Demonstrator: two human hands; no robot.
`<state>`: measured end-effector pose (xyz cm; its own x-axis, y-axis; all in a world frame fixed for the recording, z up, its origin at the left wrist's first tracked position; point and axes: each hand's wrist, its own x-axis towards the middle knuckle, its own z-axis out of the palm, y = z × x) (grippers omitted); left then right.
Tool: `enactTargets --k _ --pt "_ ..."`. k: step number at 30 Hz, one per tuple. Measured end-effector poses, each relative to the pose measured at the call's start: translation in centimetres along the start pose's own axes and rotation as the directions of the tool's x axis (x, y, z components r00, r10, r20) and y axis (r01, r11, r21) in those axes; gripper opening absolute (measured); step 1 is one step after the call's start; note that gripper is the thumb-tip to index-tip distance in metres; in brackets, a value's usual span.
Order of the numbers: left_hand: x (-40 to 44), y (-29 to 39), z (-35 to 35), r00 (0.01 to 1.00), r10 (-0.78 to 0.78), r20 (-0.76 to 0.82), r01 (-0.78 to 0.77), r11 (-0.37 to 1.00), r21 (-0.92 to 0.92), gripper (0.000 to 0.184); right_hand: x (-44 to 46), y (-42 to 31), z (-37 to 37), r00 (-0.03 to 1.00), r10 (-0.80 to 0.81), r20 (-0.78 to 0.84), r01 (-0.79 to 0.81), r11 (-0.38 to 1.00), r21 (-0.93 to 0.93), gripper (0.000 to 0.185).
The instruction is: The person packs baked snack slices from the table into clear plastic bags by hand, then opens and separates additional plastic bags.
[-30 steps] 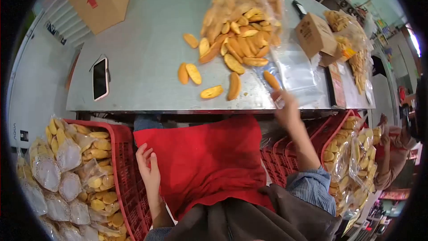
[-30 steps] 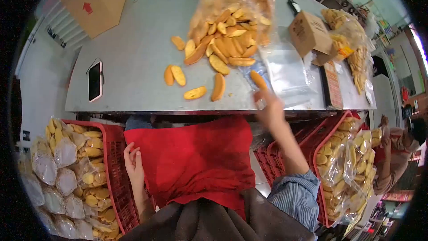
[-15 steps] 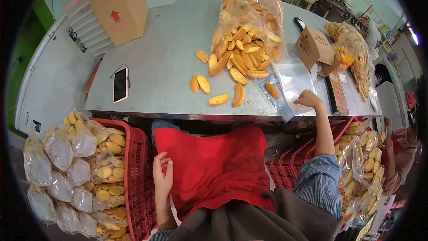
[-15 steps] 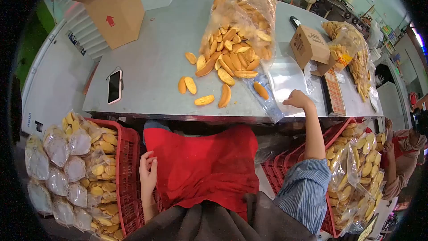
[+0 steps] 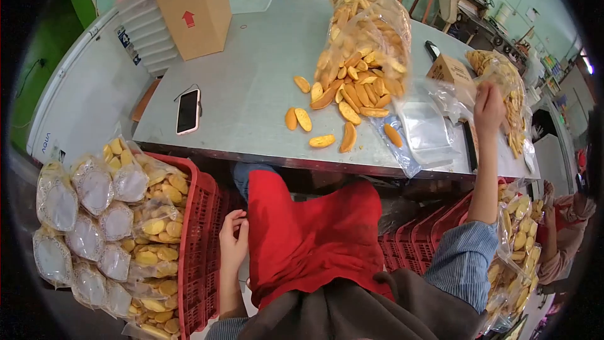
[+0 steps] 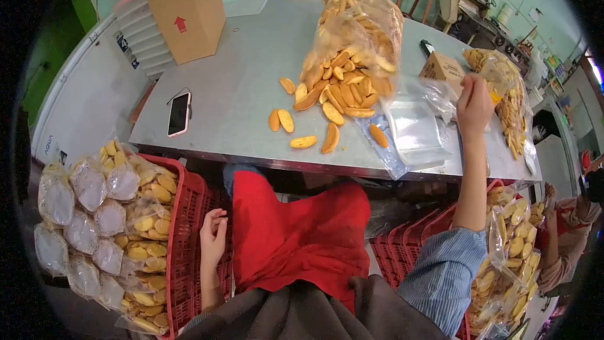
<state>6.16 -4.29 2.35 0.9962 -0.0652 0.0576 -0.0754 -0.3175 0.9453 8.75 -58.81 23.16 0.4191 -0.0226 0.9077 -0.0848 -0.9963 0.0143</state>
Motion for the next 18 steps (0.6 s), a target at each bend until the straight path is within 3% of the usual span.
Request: enactTargets --k 2,5,6,7,8,10,11,12,14,15,18 --pt "0.0 1.7 1.3 0.989 0.139 -0.059 -0.140 0.990 -0.013 0.022 2.6 -6.2 -2.6 0.997 -0.036 -0.065 0.045 0.990 0.137 0.007" --pt "-0.9 5.5 3.5 0.879 0.463 -0.115 -0.460 0.886 0.049 0.022 2.3 -15.2 -4.1 0.999 -0.035 0.005 0.024 0.780 0.626 0.016" --pt "-1.5 6.3 4.6 0.790 0.583 -0.189 -0.584 0.810 0.057 0.024 1.6 -17.7 -4.2 0.998 -0.034 0.054 -0.019 0.646 0.763 0.016" --pt "-1.9 7.3 5.1 0.691 0.706 -0.154 -0.702 0.706 0.089 0.027 1.1 -20.1 -4.6 0.976 -0.058 0.208 -0.163 0.430 0.888 0.015" --pt "-2.2 8.4 5.2 0.572 0.813 -0.113 -0.804 0.582 0.119 0.030 0.6 -22.1 -4.1 0.968 -0.124 0.217 -0.177 0.276 0.945 0.016" --pt "-3.1 10.4 5.3 0.434 0.900 -0.053 -0.863 0.431 0.264 0.029 -0.7 -25.4 -1.9 0.967 -0.184 0.178 -0.181 0.003 0.984 0.016" --pt "-3.4 11.1 5.3 0.365 0.931 -0.017 -0.877 0.349 0.330 0.030 -1.3 -26.9 -1.3 0.939 -0.140 0.315 -0.333 -0.137 0.933 0.016" --pt "-3.3 11.9 5.3 0.489 0.872 -0.011 -0.792 0.449 0.414 0.034 -2.1 -28.4 -0.8 0.884 -0.123 0.452 -0.468 -0.278 0.839 0.015" --pt "-2.6 13.0 5.2 0.716 0.696 -0.044 -0.556 0.607 0.568 0.044 -4.1 -31.1 1.1 0.707 -0.050 0.705 -0.675 -0.344 0.653 0.016" --pt "-1.9 12.4 5.2 0.788 0.614 -0.051 -0.499 0.684 0.532 0.044 -6.1 -31.7 3.0 0.679 -0.056 0.732 -0.698 -0.361 0.619 0.018" --pt "0.3 7.8 5.8 0.917 0.386 -0.106 -0.347 0.899 0.269 0.042 -11.2 -31.5 6.1 0.364 -0.285 0.887 -0.871 -0.442 0.215 0.018"
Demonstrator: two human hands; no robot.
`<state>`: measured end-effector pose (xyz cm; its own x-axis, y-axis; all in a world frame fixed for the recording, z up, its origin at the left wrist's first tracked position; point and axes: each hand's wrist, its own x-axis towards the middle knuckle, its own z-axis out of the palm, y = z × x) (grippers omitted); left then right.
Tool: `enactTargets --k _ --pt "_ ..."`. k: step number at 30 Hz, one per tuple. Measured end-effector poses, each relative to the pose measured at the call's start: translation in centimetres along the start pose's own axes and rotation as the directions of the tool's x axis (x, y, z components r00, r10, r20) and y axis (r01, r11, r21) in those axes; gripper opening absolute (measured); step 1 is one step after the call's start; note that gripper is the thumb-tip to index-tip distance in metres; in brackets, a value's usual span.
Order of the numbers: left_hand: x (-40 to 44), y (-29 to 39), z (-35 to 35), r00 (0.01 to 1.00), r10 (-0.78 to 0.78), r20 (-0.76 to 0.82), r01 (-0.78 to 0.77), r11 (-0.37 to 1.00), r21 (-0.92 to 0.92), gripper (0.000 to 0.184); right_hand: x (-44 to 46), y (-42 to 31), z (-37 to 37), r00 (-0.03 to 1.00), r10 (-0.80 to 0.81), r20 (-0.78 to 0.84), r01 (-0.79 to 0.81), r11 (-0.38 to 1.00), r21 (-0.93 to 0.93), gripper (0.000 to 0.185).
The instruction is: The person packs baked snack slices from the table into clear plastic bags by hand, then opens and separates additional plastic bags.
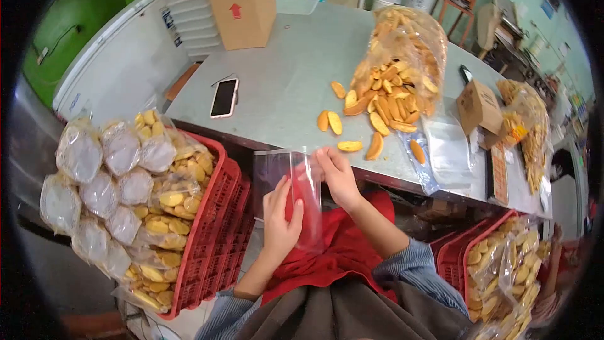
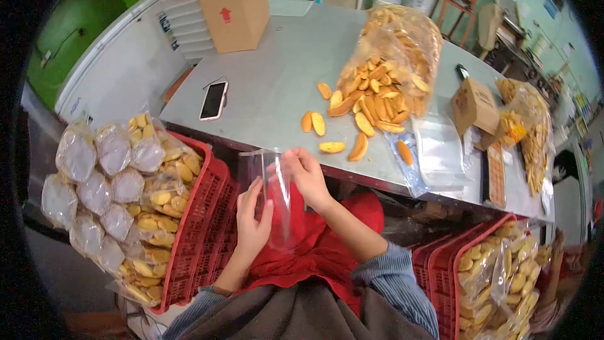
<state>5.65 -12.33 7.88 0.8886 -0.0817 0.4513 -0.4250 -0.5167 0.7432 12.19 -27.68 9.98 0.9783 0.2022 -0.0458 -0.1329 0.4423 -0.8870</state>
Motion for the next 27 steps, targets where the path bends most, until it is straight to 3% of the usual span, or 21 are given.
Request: enactTargets --k 2,3,4,6,7,10,13,17,20,21,23,24,25,26,27 --pt "-0.2 -2.1 1.2 0.985 -0.169 0.024 0.170 0.968 -0.186 0.042 -1.2 2.1 -0.6 0.991 0.102 0.083 -0.118 0.969 0.217 0.018" --pt "0.1 -2.2 1.6 0.945 -0.306 0.115 0.326 0.848 -0.418 0.038 -1.9 3.1 -1.0 0.981 0.149 0.125 -0.181 0.931 0.317 0.019" --pt "-0.1 -2.7 2.2 0.938 -0.323 0.127 0.342 0.793 -0.504 0.036 -2.5 4.5 -2.0 0.987 0.041 0.154 -0.056 0.994 0.095 0.018" --pt "-0.3 -3.6 3.5 0.924 -0.345 0.162 0.362 0.660 -0.658 0.032 -3.4 6.4 -3.6 0.949 -0.150 0.277 0.238 0.916 -0.321 0.016" --pt "-0.3 -3.4 4.0 0.930 -0.320 0.182 0.354 0.645 -0.677 0.025 -3.7 6.7 -4.0 0.966 -0.143 0.215 0.203 0.936 -0.289 0.009" --pt "-0.1 -3.6 4.5 0.913 -0.309 0.266 0.405 0.617 -0.675 0.023 -3.9 6.7 -4.6 0.962 -0.205 0.183 0.252 0.921 -0.296 0.012" --pt "-0.1 -3.5 4.7 0.890 -0.349 0.292 0.448 0.557 -0.700 0.025 -3.9 6.4 -4.2 0.933 -0.281 0.224 0.353 0.834 -0.424 0.012" --pt "-0.1 -2.6 3.8 0.900 -0.357 0.249 0.422 0.578 -0.699 0.015 -3.9 6.4 -3.8 0.946 -0.246 0.213 0.316 0.848 -0.425 0.012" --pt "-0.5 -3.2 3.8 0.856 -0.441 0.270 0.489 0.522 -0.699 0.009 -3.8 7.4 -4.6 0.924 -0.276 0.265 0.372 0.810 -0.453 0.024" --pt "-0.5 -2.9 3.9 0.851 -0.464 0.247 0.475 0.479 -0.738 0.007 -3.9 7.1 -4.1 0.914 -0.319 0.252 0.407 0.729 -0.550 0.030" --pt "-1.4 -4.1 3.6 0.818 -0.481 0.316 0.568 0.587 -0.577 0.004 -4.3 6.7 -2.7 0.882 -0.403 0.244 0.443 0.534 -0.720 0.042" --pt "-2.1 -4.9 3.7 0.798 -0.494 0.346 0.602 0.632 -0.488 0.003 -4.5 6.5 -2.0 0.912 -0.370 0.175 0.363 0.533 -0.765 0.045" --pt "-2.5 -4.8 4.5 0.909 -0.349 0.228 0.413 0.681 -0.604 0.006 -4.7 6.4 -1.1 0.936 -0.338 0.102 0.278 0.529 -0.802 0.048" --pt "-2.8 -4.5 5.0 0.928 -0.332 0.169 0.360 0.681 -0.638 0.006 -5.0 6.0 -0.4 0.951 -0.308 0.026 0.192 0.522 -0.831 0.050" --pt "-2.4 -3.2 5.2 0.943 -0.315 0.109 0.304 0.678 -0.669 0.006 -4.8 4.4 0.0 0.997 -0.034 -0.074 -0.046 0.523 -0.851 0.043"
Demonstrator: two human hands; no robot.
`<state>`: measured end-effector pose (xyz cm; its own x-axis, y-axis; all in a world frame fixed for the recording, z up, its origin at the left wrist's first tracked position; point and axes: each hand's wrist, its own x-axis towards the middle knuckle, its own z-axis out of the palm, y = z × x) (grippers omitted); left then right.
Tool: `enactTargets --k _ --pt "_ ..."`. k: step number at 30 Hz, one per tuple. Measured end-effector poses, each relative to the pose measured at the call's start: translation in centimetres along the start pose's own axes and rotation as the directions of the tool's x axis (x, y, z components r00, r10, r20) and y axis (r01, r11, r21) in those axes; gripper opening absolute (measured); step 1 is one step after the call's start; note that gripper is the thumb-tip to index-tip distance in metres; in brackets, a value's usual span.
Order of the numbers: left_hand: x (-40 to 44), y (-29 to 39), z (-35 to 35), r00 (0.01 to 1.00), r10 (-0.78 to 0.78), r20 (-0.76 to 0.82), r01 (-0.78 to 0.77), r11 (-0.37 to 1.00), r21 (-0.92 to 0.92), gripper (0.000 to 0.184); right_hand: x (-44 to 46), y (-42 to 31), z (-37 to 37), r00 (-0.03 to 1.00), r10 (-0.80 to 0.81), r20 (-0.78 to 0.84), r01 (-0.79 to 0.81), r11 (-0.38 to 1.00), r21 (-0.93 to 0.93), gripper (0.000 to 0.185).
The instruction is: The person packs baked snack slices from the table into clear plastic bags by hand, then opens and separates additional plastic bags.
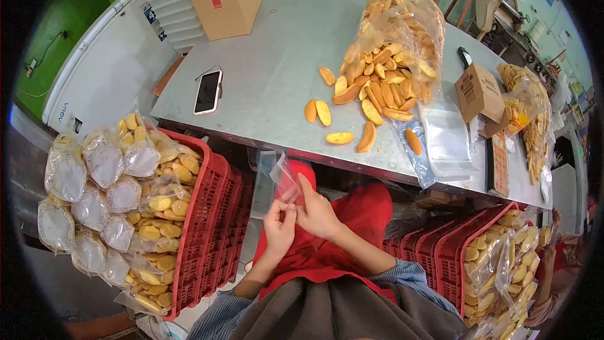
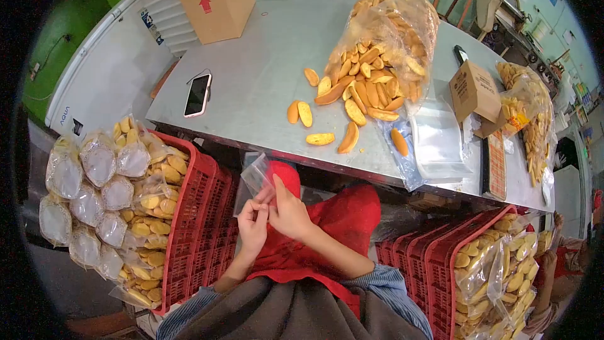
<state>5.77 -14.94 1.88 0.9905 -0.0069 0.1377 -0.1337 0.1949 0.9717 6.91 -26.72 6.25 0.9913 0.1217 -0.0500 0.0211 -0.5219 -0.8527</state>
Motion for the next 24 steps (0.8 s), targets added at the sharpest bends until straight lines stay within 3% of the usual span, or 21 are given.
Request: enactTargets --k 1,2,5,6,9,10,13,14,15,16,17,18,19,20,21,22,23,24 --pt "0.0 0.5 0.6 0.998 0.056 -0.036 -0.057 0.998 -0.032 0.007 0.1 0.3 0.2 0.992 -0.109 -0.056 0.105 0.992 -0.066 0.043" --pt "0.4 -0.8 -0.2 0.980 0.200 0.004 -0.199 0.971 0.133 0.006 0.4 0.9 0.5 0.969 -0.222 -0.104 0.207 0.968 -0.138 0.043" --pt "1.4 2.4 -0.6 0.998 0.058 -0.007 -0.045 0.843 0.536 0.017 1.0 1.7 1.4 0.859 -0.475 -0.190 0.425 0.869 -0.253 0.031" --pt "1.7 2.5 -0.8 1.000 -0.021 -0.002 0.019 0.872 0.488 0.026 1.0 1.8 1.7 0.817 -0.539 -0.205 0.482 0.833 -0.272 0.025" --pt "1.9 3.4 -0.9 0.985 -0.150 0.087 0.073 0.816 0.574 0.027 1.8 2.1 0.8 0.898 -0.412 -0.154 0.324 0.857 -0.401 0.012" --pt "1.8 3.1 -1.0 0.989 -0.108 0.101 0.024 0.793 0.609 0.031 2.0 2.4 0.8 0.864 -0.457 -0.210 0.365 0.857 -0.365 0.019" --pt "0.4 5.6 -1.0 0.963 -0.090 0.254 -0.151 0.601 0.785 0.039 3.9 5.3 -1.3 0.861 -0.343 -0.375 0.162 0.884 -0.438 0.020" --pt "-0.3 5.5 -0.7 0.960 -0.171 0.222 -0.123 0.454 0.882 0.046 3.7 5.5 -1.8 0.887 -0.322 -0.331 0.167 0.892 -0.420 0.016" --pt "-0.3 5.5 -0.7 0.974 -0.101 0.205 -0.120 0.535 0.837 0.047 3.3 5.0 -2.5 0.909 -0.304 -0.284 0.174 0.898 -0.404 0.013" --pt "-0.2 5.6 -1.0 0.982 -0.035 0.185 -0.127 0.604 0.787 0.048 3.2 4.6 -2.7 0.928 -0.282 -0.242 0.176 0.908 -0.381 0.010" --pt "-0.2 5.7 -1.3 0.986 0.028 0.161 -0.138 0.668 0.731 0.048 3.2 4.6 -2.0 0.945 -0.235 -0.227 0.227 0.972 -0.063 0.008" --pt "-0.2 6.0 -1.3 0.991 -0.010 0.135 -0.078 0.776 0.626 0.053 3.1 4.6 -1.0 0.961 -0.194 -0.195 0.242 0.934 0.261 0.008" --pt "-0.3 7.2 -0.8 0.982 -0.075 0.175 -0.048 0.792 0.609 0.053 2.9 4.4 -0.5 0.976 -0.162 -0.148 0.218 0.802 0.557 0.010" --pt "-0.4 8.9 -0.1 0.967 -0.137 0.214 -0.017 0.806 0.592 0.052 2.4 4.2 -0.9 0.988 -0.115 0.103 0.022 0.767 0.641 0.022" --pt "-0.2 9.8 0.3 0.948 -0.194 0.253 0.014 0.818 0.575 0.051 2.0 2.8 -1.2 0.967 -0.249 -0.047 0.246 0.879 0.409 0.022" --pt "0.5 9.4 -0.3 0.935 0.014 0.353 -0.260 0.704 0.661 0.051 2.2 2.6 -1.7 0.941 -0.337 0.013 0.317 0.897 0.308 0.025" --pt "2.2 9.1 -1.2 0.787 0.445 0.426 -0.609 0.456 0.649 0.043 2.5 2.4 -2.2 0.906 -0.415 0.081 0.392 0.896 0.210 0.027" --pt "3.4 11.4 -1.1 0.771 0.498 0.397 -0.583 0.302 0.755 0.038 2.4 2.1 -2.8 0.901 -0.404 0.160 0.372 0.907 0.197 0.028"
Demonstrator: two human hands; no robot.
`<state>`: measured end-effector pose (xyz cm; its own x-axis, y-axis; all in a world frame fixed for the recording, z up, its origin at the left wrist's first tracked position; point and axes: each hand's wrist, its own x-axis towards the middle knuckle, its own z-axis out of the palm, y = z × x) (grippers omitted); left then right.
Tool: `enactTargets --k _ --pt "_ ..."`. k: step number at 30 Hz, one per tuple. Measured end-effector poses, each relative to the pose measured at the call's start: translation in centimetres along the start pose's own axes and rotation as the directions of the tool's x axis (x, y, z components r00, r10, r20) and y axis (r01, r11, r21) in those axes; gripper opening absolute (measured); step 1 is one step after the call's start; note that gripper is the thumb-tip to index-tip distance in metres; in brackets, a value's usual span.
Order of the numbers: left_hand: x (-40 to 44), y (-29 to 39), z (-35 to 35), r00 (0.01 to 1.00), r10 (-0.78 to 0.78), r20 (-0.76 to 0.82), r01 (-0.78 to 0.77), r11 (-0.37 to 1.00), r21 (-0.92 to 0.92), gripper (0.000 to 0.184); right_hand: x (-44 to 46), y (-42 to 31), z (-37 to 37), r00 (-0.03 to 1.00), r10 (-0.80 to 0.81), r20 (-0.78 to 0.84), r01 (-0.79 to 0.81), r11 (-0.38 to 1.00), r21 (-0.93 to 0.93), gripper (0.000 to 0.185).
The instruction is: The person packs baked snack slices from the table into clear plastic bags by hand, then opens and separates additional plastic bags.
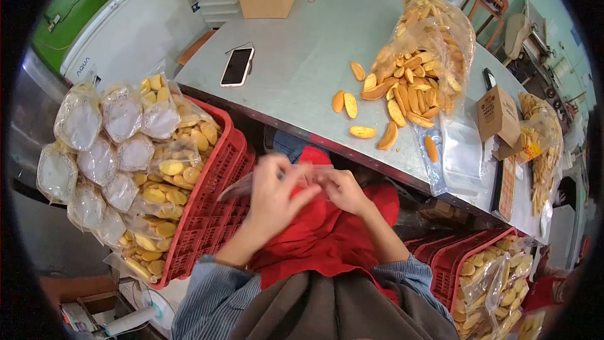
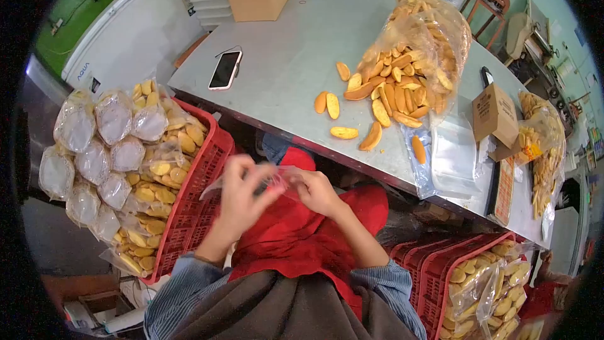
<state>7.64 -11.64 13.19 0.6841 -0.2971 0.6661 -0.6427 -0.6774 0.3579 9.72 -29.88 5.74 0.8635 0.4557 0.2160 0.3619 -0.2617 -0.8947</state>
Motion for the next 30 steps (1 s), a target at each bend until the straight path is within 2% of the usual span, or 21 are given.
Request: enactTargets --k 1,2,3,4,5,7,8,11,12,15,16,19,22,25,28,30 --pt "1.8 0.2 -1.7 0.998 0.016 -0.058 -0.005 0.982 0.189 0.034 -0.1 -0.5 -0.4 0.997 0.024 0.075 -0.023 1.000 -0.010 0.029" --pt "2.2 -1.3 -2.0 0.985 -0.005 0.170 0.007 1.000 -0.014 0.029 -0.2 -0.8 -0.5 0.988 0.048 0.146 -0.045 0.999 -0.022 0.031" --pt "2.3 -3.1 -2.2 0.922 0.021 0.386 0.066 0.975 -0.211 0.026 -0.3 -0.7 -0.4 0.988 0.047 0.146 -0.045 0.999 -0.017 0.029" --pt "2.0 -4.1 -2.2 0.817 0.094 0.570 0.164 0.909 -0.384 0.023 -0.4 -0.7 -0.3 0.988 0.045 0.146 -0.043 0.999 -0.015 0.027" --pt "1.9 -4.3 -2.0 0.721 0.106 0.685 0.372 0.774 -0.512 0.020 -0.4 -0.7 -0.4 0.988 0.043 0.146 -0.041 0.999 -0.018 0.025" --pt "1.3 -4.7 -1.0 0.838 0.062 0.543 0.271 0.815 -0.512 0.023 -0.8 -0.6 -1.1 0.995 0.036 0.090 -0.061 0.958 0.281 0.022" --pt "1.3 -4.7 -1.0 0.849 0.032 0.527 0.274 0.827 -0.491 0.022 -0.9 -0.6 -1.3 0.997 0.040 0.062 -0.063 0.902 0.428 0.021" --pt "0.8 -4.3 -0.9 0.875 -0.031 0.483 0.268 0.863 -0.429 0.020 -0.5 -2.6 -1.4 0.994 -0.108 0.009 0.099 0.940 0.327 0.020" --pt "0.8 -4.1 -0.6 0.883 -0.028 0.468 0.246 0.878 -0.411 0.020 -0.4 -3.4 -1.1 0.996 -0.072 0.053 0.068 0.995 0.078 0.023" --pt "0.7 -3.5 -0.1 0.926 0.003 0.378 0.156 0.909 -0.387 0.018 -0.1 -2.0 0.0 0.984 -0.170 -0.047 0.169 0.985 -0.023 0.022" --pt "0.6 -3.4 0.0 0.940 0.012 0.340 0.126 0.916 -0.381 0.017 0.0 -1.8 0.5 0.963 -0.239 -0.126 0.233 0.971 -0.058 0.019" --pt "0.4 -3.3 0.3 0.954 0.029 0.299 0.090 0.921 -0.379 0.016 -0.4 -2.1 1.3 0.968 -0.195 -0.160 0.178 0.977 -0.116 0.016" --pt "0.3 -3.3 0.5 0.960 0.052 0.276 0.063 0.918 -0.392 0.016 -0.5 -1.9 2.0 0.950 -0.201 -0.240 0.187 0.979 -0.080 0.015" --pt "-0.5 -2.9 1.5 0.953 0.085 0.290 0.035 0.923 -0.384 0.017 -0.1 -2.8 1.9 0.905 -0.294 -0.307 0.259 0.954 -0.150 0.011" --pt "-0.7 -2.6 1.5 0.964 0.104 0.243 -0.017 0.943 -0.334 0.014 -0.2 -2.7 2.4 0.898 -0.294 -0.328 0.249 0.953 -0.173 0.009" --pt "-0.9 -2.8 1.7 0.961 0.104 0.256 -0.007 0.936 -0.352 0.017 -0.4 -2.7 2.4 0.922 -0.237 -0.305 0.197 0.968 -0.157 0.009"
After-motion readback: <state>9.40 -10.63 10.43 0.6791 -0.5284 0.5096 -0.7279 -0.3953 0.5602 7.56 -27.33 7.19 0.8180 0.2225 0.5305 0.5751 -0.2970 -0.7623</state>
